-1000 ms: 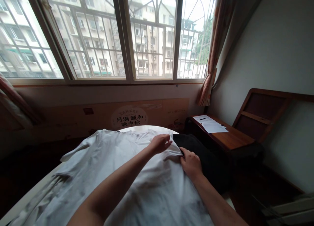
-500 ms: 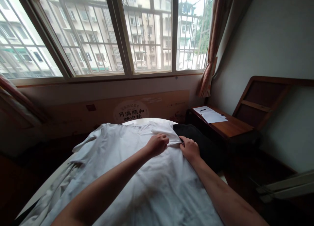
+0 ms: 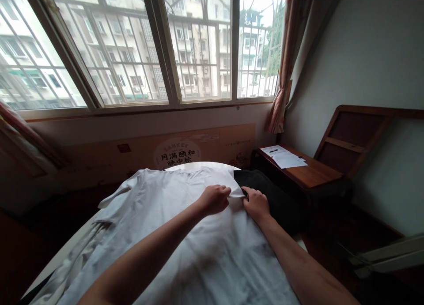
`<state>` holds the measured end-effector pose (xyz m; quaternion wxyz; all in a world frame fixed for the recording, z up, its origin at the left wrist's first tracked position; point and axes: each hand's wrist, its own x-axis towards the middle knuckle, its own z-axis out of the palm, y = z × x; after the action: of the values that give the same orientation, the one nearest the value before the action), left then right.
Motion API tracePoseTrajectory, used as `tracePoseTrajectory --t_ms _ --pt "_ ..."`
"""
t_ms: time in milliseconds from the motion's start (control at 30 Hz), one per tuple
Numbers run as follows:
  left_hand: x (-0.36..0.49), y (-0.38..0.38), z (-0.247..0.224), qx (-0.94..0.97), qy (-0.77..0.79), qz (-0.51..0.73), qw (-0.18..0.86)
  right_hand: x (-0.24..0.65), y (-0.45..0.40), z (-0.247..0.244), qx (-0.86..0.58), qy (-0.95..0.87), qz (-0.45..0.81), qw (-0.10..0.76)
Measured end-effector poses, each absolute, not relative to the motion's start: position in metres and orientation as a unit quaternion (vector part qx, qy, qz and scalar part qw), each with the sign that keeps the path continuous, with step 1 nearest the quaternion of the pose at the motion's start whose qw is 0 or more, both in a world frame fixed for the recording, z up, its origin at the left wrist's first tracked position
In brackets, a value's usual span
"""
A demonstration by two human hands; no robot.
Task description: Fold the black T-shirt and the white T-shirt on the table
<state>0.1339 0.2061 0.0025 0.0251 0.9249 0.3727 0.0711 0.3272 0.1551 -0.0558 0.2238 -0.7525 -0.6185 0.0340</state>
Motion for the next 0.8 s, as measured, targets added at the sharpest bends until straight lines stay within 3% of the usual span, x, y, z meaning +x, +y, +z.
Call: tracePoseTrajectory --t_ms 133,300,500,800 --pt "0.133 0.226 0.019 0.912 0.393 0.024 0.118 0.327 0.154 -0.055 -0.751 -0.617 0.036 0.231" --pt "0.146 0.300 0.028 0.865 0.479 0.103 0.109 0.327 0.154 -0.055 -0.741 -0.624 0.035 0.243" --pt "0.178 0.370 -0.002 0.800 0.550 0.157 0.180 0.328 0.155 -0.056 -0.729 -0.627 0.037 0.272" --pt "0.208 0.407 -0.024 0.785 0.525 0.216 0.247 0.326 0.157 -0.056 -0.714 -0.634 0.045 0.292"
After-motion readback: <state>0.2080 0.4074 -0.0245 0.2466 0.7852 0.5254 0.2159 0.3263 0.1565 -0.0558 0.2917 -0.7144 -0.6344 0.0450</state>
